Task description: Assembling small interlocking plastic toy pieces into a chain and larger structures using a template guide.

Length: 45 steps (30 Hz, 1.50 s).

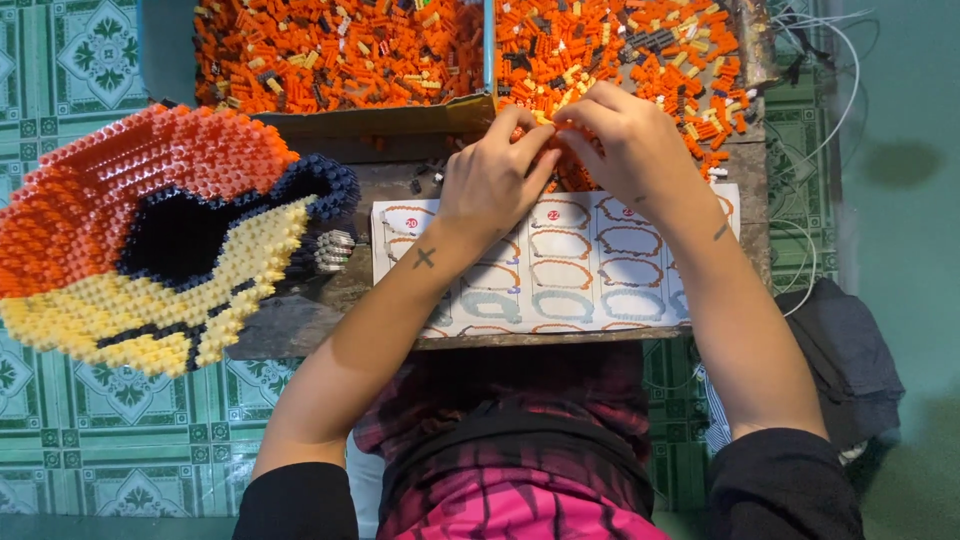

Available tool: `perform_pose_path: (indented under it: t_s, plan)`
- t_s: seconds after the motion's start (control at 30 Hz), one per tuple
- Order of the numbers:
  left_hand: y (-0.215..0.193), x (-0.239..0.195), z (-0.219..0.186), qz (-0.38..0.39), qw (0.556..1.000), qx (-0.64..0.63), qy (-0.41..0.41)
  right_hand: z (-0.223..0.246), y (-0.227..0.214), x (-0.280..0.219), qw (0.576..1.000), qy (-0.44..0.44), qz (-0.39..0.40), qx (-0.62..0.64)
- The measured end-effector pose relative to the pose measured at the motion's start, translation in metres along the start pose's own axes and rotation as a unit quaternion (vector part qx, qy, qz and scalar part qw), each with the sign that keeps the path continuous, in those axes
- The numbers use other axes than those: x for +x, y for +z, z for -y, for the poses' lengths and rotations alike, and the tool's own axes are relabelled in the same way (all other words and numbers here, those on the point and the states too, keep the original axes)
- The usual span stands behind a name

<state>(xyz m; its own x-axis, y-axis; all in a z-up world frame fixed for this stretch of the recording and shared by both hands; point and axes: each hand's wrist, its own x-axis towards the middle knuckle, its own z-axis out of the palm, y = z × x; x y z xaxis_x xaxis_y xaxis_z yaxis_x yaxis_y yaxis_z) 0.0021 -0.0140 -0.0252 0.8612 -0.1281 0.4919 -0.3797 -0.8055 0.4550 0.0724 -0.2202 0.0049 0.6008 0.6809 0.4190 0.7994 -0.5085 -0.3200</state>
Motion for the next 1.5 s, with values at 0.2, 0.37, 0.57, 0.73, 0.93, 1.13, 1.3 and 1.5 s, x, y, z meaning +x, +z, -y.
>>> perform_pose_path:
  t_s: [0.2,0.37,0.57,0.73,0.93,1.13,1.3,1.5]
  plan:
    - [0.0,0.002,-0.001,0.001,0.998,-0.048,-0.047,0.001,0.0,0.0,1.0,-0.015,0.007,0.004]
    - [-0.003,0.006,-0.003,-0.005,0.995,-0.083,-0.063,0.004,-0.006,0.001,1.0,-0.008,0.005,0.018]
    - [-0.048,0.011,-0.024,-0.052,0.998,-0.011,0.022,0.011,-0.015,0.008,0.998,0.012,-0.065,0.019]
    - [-0.122,0.015,-0.06,0.027,0.996,0.023,0.077,0.011,-0.014,0.006,0.997,0.027,-0.072,0.0]
    - [-0.138,-0.027,-0.064,0.127,0.99,-0.064,-0.025,-0.008,-0.004,0.002,0.998,0.009,-0.065,-0.015]
    - [-0.105,-0.079,-0.051,0.099,0.986,-0.102,-0.091,-0.007,-0.017,0.001,0.998,0.015,-0.064,-0.02]
    - [-0.088,-0.093,-0.044,0.067,0.989,-0.09,-0.094,-0.009,-0.024,0.003,0.996,-0.008,-0.045,-0.079]
    - [-0.088,-0.092,-0.042,0.067,0.987,-0.111,-0.095,0.016,-0.043,0.002,0.982,-0.018,0.011,-0.185]
